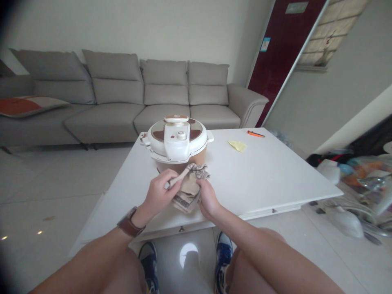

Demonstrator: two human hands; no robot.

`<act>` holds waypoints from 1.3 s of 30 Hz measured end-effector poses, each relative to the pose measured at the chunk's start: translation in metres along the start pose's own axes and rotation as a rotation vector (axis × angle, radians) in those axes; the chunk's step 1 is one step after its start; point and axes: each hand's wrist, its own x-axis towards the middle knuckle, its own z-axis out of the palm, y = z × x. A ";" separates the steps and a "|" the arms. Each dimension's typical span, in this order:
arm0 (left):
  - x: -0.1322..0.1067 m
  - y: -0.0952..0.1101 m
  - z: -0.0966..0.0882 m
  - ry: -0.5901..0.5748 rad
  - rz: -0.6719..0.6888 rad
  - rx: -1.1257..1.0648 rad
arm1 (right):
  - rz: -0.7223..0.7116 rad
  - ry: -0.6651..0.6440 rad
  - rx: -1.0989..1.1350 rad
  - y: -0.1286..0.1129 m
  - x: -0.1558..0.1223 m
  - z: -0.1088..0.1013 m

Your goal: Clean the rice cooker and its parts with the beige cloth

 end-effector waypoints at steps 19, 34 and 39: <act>0.007 -0.007 -0.017 -0.115 0.069 -0.082 | 0.094 -0.096 0.062 -0.011 0.016 -0.018; 0.012 -0.026 -0.020 0.152 -0.188 -0.151 | -0.903 -0.090 -0.574 -0.052 0.062 -0.017; 0.011 -0.029 -0.023 0.152 -0.193 -0.127 | -0.845 -0.079 -0.524 -0.037 0.070 -0.003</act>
